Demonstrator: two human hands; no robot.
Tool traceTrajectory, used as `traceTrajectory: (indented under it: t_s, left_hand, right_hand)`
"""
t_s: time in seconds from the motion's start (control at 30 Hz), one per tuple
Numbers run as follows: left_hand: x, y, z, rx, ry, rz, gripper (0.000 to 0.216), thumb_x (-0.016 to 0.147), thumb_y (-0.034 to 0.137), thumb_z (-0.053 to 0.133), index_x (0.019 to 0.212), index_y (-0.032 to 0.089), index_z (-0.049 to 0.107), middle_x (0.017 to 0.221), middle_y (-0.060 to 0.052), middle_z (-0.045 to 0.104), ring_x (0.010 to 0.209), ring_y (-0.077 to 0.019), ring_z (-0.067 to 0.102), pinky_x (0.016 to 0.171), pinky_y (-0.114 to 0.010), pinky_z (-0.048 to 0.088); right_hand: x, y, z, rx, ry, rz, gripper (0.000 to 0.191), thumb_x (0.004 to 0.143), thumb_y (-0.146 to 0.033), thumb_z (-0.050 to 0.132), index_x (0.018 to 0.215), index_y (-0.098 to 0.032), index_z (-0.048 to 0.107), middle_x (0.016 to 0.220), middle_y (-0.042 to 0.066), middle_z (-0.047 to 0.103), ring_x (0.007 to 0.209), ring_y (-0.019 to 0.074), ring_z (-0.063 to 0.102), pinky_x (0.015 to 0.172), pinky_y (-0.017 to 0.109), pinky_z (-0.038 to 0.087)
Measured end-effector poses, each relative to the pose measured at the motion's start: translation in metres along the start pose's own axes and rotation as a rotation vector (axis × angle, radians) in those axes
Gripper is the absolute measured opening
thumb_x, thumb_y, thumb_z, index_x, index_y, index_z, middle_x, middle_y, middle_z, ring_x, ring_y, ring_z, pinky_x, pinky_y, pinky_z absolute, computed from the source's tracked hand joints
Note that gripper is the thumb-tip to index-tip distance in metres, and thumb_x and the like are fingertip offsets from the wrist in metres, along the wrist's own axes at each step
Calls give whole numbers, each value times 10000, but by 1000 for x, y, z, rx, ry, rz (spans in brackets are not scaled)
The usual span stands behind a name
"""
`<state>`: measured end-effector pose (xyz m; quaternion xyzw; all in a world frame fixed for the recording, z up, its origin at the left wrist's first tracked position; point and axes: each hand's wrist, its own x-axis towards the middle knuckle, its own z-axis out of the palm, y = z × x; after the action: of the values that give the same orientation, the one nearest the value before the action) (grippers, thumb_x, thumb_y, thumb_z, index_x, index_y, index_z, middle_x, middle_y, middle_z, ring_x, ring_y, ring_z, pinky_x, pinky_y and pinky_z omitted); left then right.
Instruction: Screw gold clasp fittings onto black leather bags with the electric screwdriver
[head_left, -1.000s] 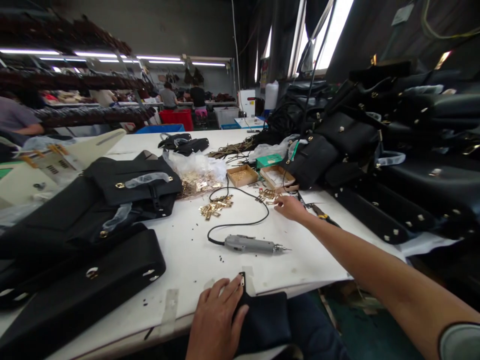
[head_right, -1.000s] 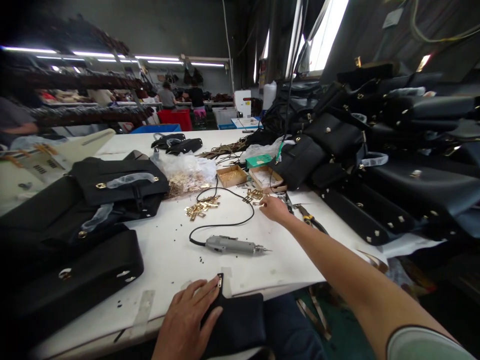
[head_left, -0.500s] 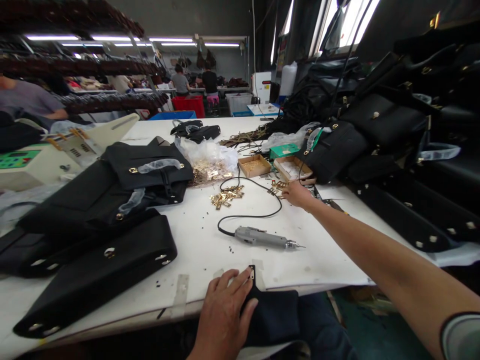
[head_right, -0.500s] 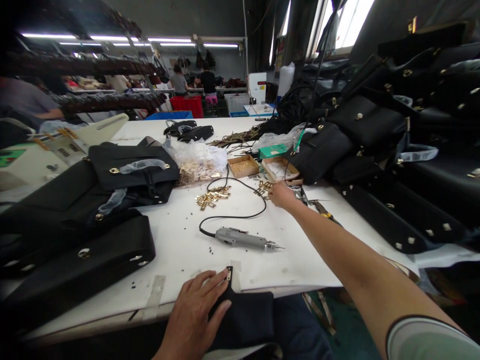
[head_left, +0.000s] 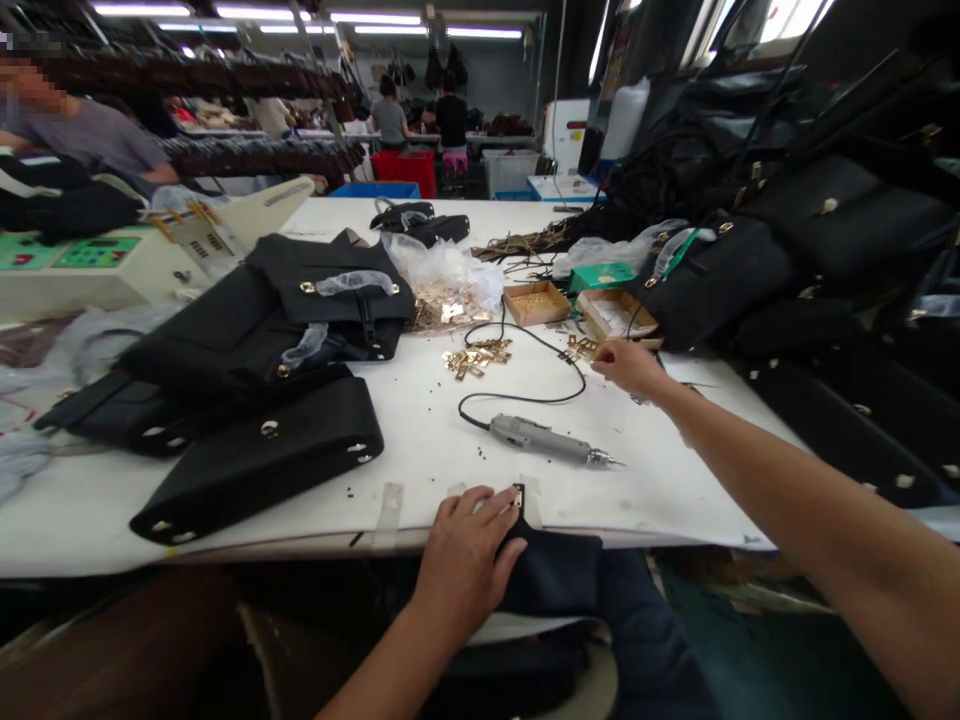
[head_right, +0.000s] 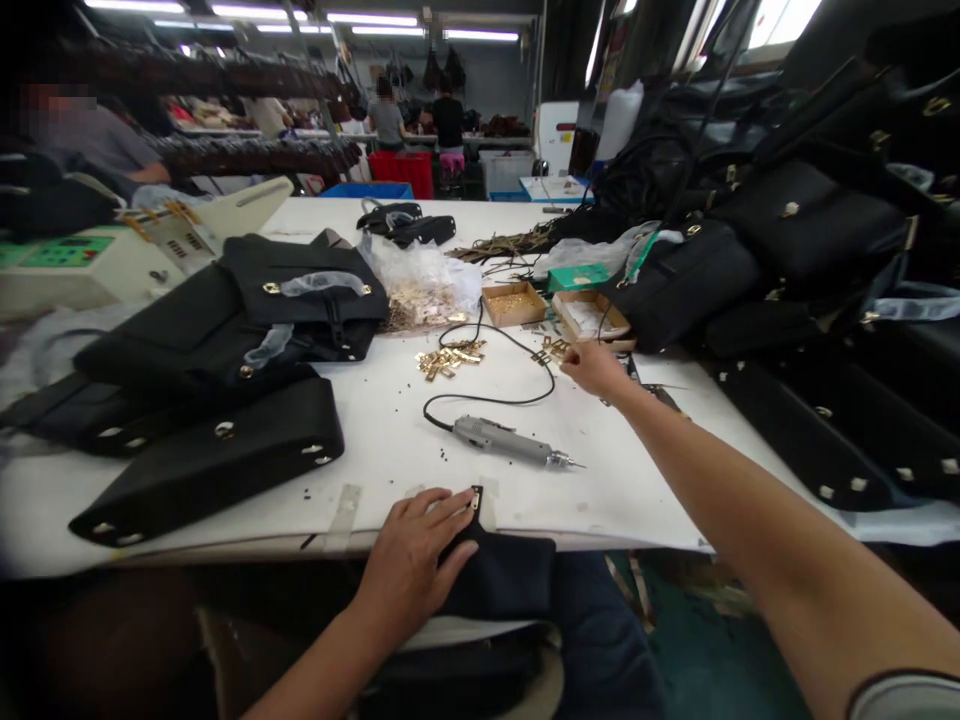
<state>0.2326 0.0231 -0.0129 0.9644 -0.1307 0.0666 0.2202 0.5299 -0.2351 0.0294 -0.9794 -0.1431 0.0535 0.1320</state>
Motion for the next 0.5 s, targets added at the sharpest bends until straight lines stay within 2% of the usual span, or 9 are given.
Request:
traceTrajectory:
  t_s: [0.07, 0.17, 0.23, 0.3, 0.4, 0.5]
  left_hand:
    - [0, 1, -1, -2, -21, 6, 295, 937, 304, 656, 1229, 268, 674, 1397, -31, 658, 1244, -284, 572, 985, -511, 466]
    - [1, 2, -2, -6, -47, 7, 292, 952, 338, 645, 1231, 253, 669, 1408, -36, 649, 1261, -280, 553, 979, -502, 440]
    - [1, 2, -2, -3, -56, 6, 287, 955, 349, 644, 1222, 248, 675, 1399, -39, 653, 1259, -274, 551, 978, -498, 427]
    - [2, 2, -1, 1, -62, 7, 288, 953, 354, 651, 1218, 247, 679, 1385, -38, 661, 1253, -266, 553, 978, -492, 421]
    - [2, 1, 1, -5, -58, 8, 301, 939, 357, 675, 1218, 242, 681, 1368, -38, 673, 1248, -263, 554, 978, -481, 416]
    - [1, 0, 2, -16, -44, -1, 318, 930, 363, 692, 1222, 240, 675, 1362, -27, 679, 1248, -265, 549, 974, -476, 413]
  right_hand:
    - [-30, -8, -3, 123, 12, -20, 202, 997, -317, 518, 1015, -165, 650, 911, 84, 734, 770, 177, 688, 635, 259, 478]
    - [-85, -28, -1, 426, -19, -84, 263, 963, -443, 581, 994, -189, 639, 763, 41, 712, 614, 156, 657, 564, 253, 465]
    - [-119, -44, 5, 576, -88, -130, 284, 914, -476, 648, 951, -195, 664, 722, 27, 702, 616, 158, 655, 596, 262, 484]
    - [-145, -60, 18, 713, -193, -135, 293, 859, -473, 718, 933, -191, 694, 787, 39, 729, 702, 172, 682, 650, 267, 509]
    - [-161, -76, 41, 867, -376, -94, 306, 815, -454, 763, 945, -180, 726, 904, 63, 758, 820, 198, 706, 694, 274, 538]
    - [-160, -87, 60, 907, -409, -85, 287, 846, -442, 723, 926, -166, 724, 866, 63, 759, 792, 193, 705, 699, 286, 551]
